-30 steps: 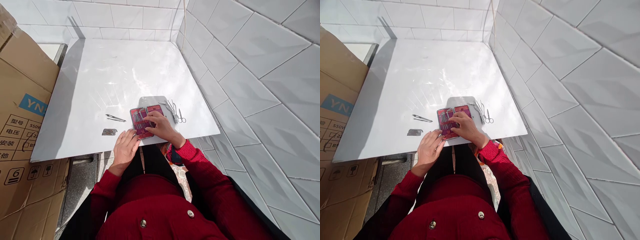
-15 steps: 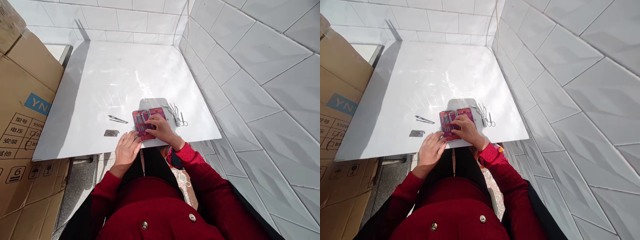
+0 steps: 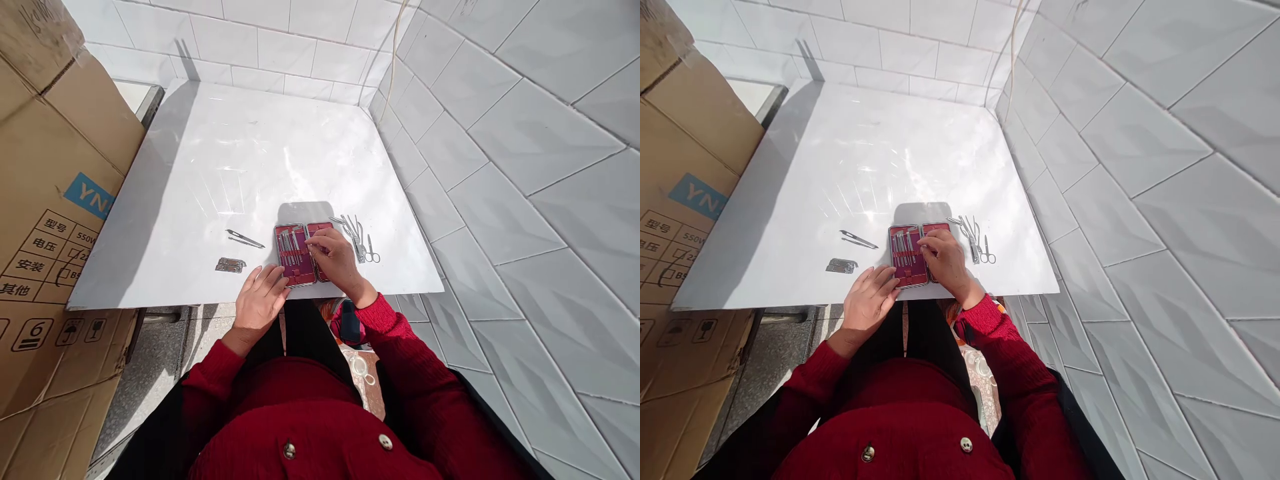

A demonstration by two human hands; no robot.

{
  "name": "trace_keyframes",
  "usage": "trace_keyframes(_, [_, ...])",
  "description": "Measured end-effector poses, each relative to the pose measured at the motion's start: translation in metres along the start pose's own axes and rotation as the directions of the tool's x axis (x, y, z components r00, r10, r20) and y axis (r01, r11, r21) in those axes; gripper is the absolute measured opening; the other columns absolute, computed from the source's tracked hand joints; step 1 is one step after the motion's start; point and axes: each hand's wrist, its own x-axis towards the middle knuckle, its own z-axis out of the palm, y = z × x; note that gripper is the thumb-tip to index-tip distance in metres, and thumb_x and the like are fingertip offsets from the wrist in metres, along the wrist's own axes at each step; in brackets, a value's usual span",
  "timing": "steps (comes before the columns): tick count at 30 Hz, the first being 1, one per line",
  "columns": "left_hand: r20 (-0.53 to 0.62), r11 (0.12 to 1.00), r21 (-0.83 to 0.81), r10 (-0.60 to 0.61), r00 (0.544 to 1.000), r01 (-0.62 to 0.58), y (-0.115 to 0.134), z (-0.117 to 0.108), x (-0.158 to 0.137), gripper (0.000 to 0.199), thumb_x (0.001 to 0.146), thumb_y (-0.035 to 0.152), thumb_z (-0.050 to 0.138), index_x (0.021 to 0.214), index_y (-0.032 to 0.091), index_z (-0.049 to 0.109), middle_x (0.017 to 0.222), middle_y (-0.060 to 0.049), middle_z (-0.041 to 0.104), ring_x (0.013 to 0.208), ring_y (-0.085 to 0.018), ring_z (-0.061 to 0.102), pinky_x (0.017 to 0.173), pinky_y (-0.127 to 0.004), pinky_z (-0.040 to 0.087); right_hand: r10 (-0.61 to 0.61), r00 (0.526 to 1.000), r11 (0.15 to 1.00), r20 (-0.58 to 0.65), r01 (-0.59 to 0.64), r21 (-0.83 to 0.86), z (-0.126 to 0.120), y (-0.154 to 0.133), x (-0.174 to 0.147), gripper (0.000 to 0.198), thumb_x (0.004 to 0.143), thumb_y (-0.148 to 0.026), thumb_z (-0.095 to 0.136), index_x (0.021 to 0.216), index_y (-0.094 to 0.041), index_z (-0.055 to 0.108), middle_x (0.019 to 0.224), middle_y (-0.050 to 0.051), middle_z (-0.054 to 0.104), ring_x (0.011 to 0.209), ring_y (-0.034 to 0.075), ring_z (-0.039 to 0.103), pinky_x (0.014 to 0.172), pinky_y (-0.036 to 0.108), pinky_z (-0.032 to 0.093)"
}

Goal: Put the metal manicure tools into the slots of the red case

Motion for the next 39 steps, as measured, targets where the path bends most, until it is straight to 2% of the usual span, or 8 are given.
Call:
trace_keyframes(5, [0.051,1.0,0.003,-0.029,0.998,0.029,0.001,0.002,-0.003,0.023,0.105,0.027,0.06,0.125,0.024,0.072,0.135,-0.008,0.075,0.132,-0.026,0.067,0.119,-0.048,0.047,0.027,0.978,0.988,0.207,0.006,-0.157,0.012,-0.029,0.029,0.015,0.097,-0.022,0.065,0.099,-0.02,0.08,0.099,0.007,0.076,0.098,0.023,0.067,0.089,0.034,0.049])
trace_keyframes(9, [0.08,0.999,0.029,-0.03,0.996,0.028,0.003,0.002,0.0,0.021,0.106,0.028,0.059,0.119,0.022,0.074,0.132,-0.009,0.075,0.129,-0.027,0.067,0.116,-0.048,0.049,-0.011,0.902,0.948,0.432,0.147,-0.282,0.033,-0.067,0.053,0.022,0.101,-0.019,0.059,0.093,-0.017,0.079,0.095,0.007,0.076,0.09,0.021,0.065,0.081,0.031,0.043])
trace_keyframes(13, [0.022,0.999,0.036,-0.021,1.0,0.02,0.005,0.001,0.003,0.018,0.106,0.026,0.06,0.114,0.021,0.075,0.125,-0.01,0.078,0.124,-0.026,0.07,0.113,-0.046,0.052,-0.017,0.845,0.88,0.534,0.265,-0.393,0.056,-0.089,0.068,0.024,0.101,-0.015,0.056,0.092,-0.015,0.078,0.095,0.01,0.077,0.09,0.022,0.066,0.079,0.032,0.04])
trace_keyframes(18, [-0.016,1.0,-0.006,-0.024,1.0,0.024,0.006,0.003,0.002,0.015,0.105,0.025,0.062,0.113,0.021,0.074,0.121,-0.008,0.079,0.123,-0.026,0.071,0.11,-0.048,0.054,-0.055,0.813,0.806,0.579,0.379,-0.456,0.08,-0.094,0.079,0.022,0.1,-0.012,0.055,0.099,-0.012,0.077,0.102,0.016,0.077,0.092,0.024,0.068,0.08,0.033,0.04])
trace_keyframes(23, [-0.042,1.0,-0.02,-0.01,0.999,0.009,0.005,0.003,0.001,0.013,0.104,0.024,0.063,0.11,0.02,0.074,0.112,-0.008,0.08,0.113,-0.026,0.074,0.108,-0.049,0.056,-0.044,0.77,0.759,0.636,0.439,-0.48,0.083,-0.109,0.084,0.027,0.093,0.001,0.053,0.101,-0.01,0.076,0.101,0.018,0.078,0.093,0.025,0.069,0.077,0.033,0.038])
trace_keyframes(28, [0.0,0.997,-0.068,-0.031,1.0,0.031,0.006,0.002,0.002,0.015,0.106,0.024,0.06,0.112,0.021,0.073,0.11,-0.008,0.079,0.113,-0.025,0.074,0.109,-0.05,0.056,-0.039,0.753,0.755,0.657,0.453,-0.474,0.082,-0.117,0.083,0.03,0.095,-0.001,0.048,0.102,-0.01,0.076,0.103,0.019,0.078,0.093,0.026,0.069,0.076,0.034,0.039])
trace_keyframes(34, [-0.035,0.999,-0.037,0.0,0.999,-0.001,0.006,0.0,0.002,0.014,0.105,0.023,0.061,0.111,0.02,0.073,0.112,-0.008,0.079,0.114,-0.025,0.073,0.108,-0.048,0.056,-0.1,0.737,0.75,0.668,0.497,-0.436,0.087,-0.109,0.084,0.028,0.095,-0.004,0.049,0.098,-0.01,0.077,0.099,0.018,0.077,0.09,0.026,0.067,0.075,0.034,0.037])
trace_keyframes(39, [-0.017,0.998,-0.062,-0.015,1.0,0.014,0.005,0.001,0.0,0.019,0.105,0.024,0.06,0.119,0.021,0.072,0.12,-0.01,0.078,0.122,-0.026,0.071,0.11,-0.048,0.054,-0.072,0.744,0.747,0.665,0.482,-0.458,0.087,-0.102,0.086,0.03,0.092,0.0,0.048,0.096,-0.009,0.076,0.095,0.018,0.076,0.08,0.023,0.063,0.068,0.033,0.033])
